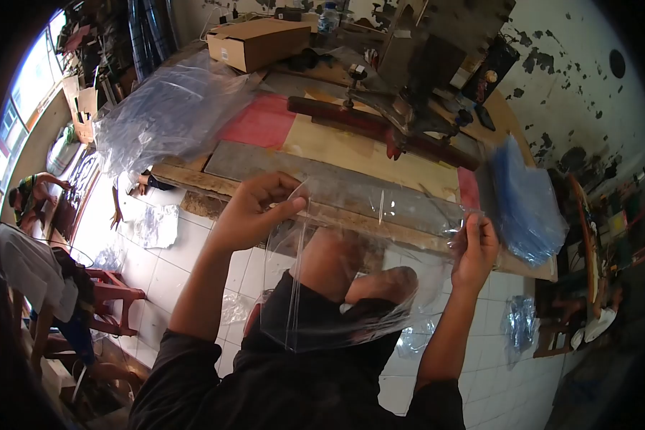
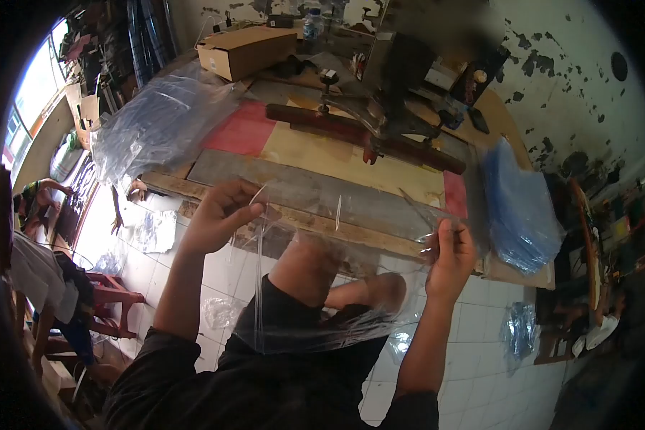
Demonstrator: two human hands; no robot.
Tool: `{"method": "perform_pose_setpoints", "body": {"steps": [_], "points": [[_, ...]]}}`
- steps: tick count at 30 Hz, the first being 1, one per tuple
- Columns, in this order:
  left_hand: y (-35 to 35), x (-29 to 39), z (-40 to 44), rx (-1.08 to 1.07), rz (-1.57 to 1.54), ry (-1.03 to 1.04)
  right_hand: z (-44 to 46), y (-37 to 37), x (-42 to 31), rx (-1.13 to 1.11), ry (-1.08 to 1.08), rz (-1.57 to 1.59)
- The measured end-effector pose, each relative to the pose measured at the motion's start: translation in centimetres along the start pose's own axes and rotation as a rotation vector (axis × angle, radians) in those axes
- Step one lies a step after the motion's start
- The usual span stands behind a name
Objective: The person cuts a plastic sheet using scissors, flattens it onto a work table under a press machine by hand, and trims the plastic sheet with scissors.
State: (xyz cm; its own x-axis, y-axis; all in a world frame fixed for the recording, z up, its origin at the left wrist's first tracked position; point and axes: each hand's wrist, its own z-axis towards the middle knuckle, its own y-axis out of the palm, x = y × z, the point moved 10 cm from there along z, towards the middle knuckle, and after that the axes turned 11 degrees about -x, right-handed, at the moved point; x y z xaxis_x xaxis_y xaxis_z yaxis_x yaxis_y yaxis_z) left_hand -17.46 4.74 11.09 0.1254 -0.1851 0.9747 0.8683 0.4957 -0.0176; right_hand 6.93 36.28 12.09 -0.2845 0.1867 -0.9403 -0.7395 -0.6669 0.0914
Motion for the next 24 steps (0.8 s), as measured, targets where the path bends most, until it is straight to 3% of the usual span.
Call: {"method": "perform_pose_setpoints", "body": {"steps": [1,5,7,10,14,16,17,20,24], "points": [[-0.1,-0.3,-0.2,0.042,0.021,-0.06,0.2,0.1,0.3,-0.011,0.0,-0.031],[-1.1,-0.4,0.5,0.086,0.14,0.011,1.0,0.9,1.9,-0.071,0.069,-0.064],[-2.1,-1.7,0.9,0.092,0.231,-0.167,1.3,1.8,2.8,-0.139,0.145,-0.21],[-3.3,-0.3,2.6,0.116,0.353,-0.287,3.6,2.2,4.6,-0.199,0.07,-0.336],[-5.8,-6.0,7.8,0.02,0.351,-0.262,7.1,3.4,7.0,-0.293,0.071,-0.441],[-6.5,-7.3,10.0,0.001,0.668,-0.284,8.8,3.8,8.0,-0.3,0.015,-0.599],[-6.5,-8.4,10.8,-0.005,0.672,-0.278,9.4,3.6,8.7,-0.292,0.013,-0.598],[-6.6,-8.6,13.2,0.051,0.78,-0.213,10.7,3.7,8.9,-0.223,-0.012,-0.92],[-4.9,-6.1,13.9,0.109,0.927,-0.157,11.3,4.5,7.7,-0.195,-0.038,-1.034]]}}
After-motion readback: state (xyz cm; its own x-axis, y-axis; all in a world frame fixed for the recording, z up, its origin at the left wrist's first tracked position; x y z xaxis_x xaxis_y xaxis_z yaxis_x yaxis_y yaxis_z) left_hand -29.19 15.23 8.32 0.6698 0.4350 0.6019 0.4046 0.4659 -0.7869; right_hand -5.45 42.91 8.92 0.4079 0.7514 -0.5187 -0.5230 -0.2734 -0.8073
